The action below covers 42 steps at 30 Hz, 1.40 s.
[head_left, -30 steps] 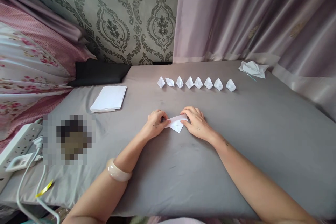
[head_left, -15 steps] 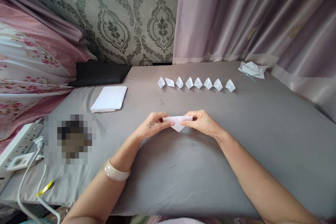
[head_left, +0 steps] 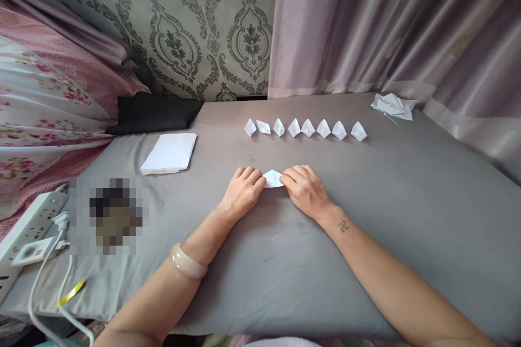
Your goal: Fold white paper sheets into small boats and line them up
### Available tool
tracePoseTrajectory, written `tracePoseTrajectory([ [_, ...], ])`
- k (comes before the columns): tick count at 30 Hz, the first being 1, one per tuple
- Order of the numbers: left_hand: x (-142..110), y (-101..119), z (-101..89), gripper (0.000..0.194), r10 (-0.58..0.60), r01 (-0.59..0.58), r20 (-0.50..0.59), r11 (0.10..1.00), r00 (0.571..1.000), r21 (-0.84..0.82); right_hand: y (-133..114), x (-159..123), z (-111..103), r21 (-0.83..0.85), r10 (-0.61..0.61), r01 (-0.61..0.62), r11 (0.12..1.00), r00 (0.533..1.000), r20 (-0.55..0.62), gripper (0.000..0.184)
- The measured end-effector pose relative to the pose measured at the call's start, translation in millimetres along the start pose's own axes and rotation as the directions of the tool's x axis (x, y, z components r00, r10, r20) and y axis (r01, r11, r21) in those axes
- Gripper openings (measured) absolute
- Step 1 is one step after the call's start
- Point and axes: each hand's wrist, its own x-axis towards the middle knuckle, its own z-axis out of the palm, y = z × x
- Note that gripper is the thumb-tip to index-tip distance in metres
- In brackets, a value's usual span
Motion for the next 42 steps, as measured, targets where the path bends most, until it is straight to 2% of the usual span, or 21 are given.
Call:
tracePoseTrajectory([
  [3,1,3,-0.1,0.030,0.006,-0.008,0.064,1.000,0.998,0.017,-2,-2,1,0.013,-0.004,0.004,1.000,0.998,0.064,0.031],
  [6,-1,5,-2.4,0.029,-0.033,0.034,0.085,0.999,0.996,-0.015,-3,-5,0,0.057,0.025,-0.030,0.998,0.996,0.091,0.031],
  [12,-8,2,-0.8,0.029,-0.150,0.165,0.107,0.975,0.983,-0.151,-1,-8,-5,0.179,0.172,-0.191,0.965,0.978,0.113,0.021],
  [15,-10,-2,4.5,0.024,-0.271,0.286,0.091,0.905,0.958,-0.314,2,-6,-6,0.296,0.284,-0.318,0.901,0.947,0.152,0.018],
  [18,-8,-6,7.3,0.017,-0.395,0.404,0.122,0.788,0.910,-0.465,7,-4,-6,0.422,0.382,-0.446,0.789,0.895,0.232,0.020],
  [22,-5,-6,6.2,0.018,-0.491,0.516,0.202,0.671,0.847,-0.532,14,-2,-3,0.523,0.447,-0.546,0.654,0.837,0.316,0.023],
  [26,-3,-7,6.3,0.018,-0.523,0.543,0.212,0.637,0.826,-0.547,17,1,2,0.529,0.496,-0.587,0.613,0.807,0.320,0.025],
  [32,-2,-10,6.1,0.022,-0.542,0.570,0.238,0.602,0.806,-0.559,21,3,8,0.521,0.503,-0.601,0.606,0.797,0.334,0.029],
  [38,-1,-12,5.1,0.021,-0.536,0.579,0.259,0.601,0.804,-0.551,21,5,8,0.498,0.512,-0.628,0.598,0.777,0.366,0.027],
  [42,-1,-12,7.2,0.021,-0.523,0.562,0.243,0.624,0.817,-0.543,20,6,8,0.482,0.519,-0.634,0.605,0.773,0.365,0.028],
])
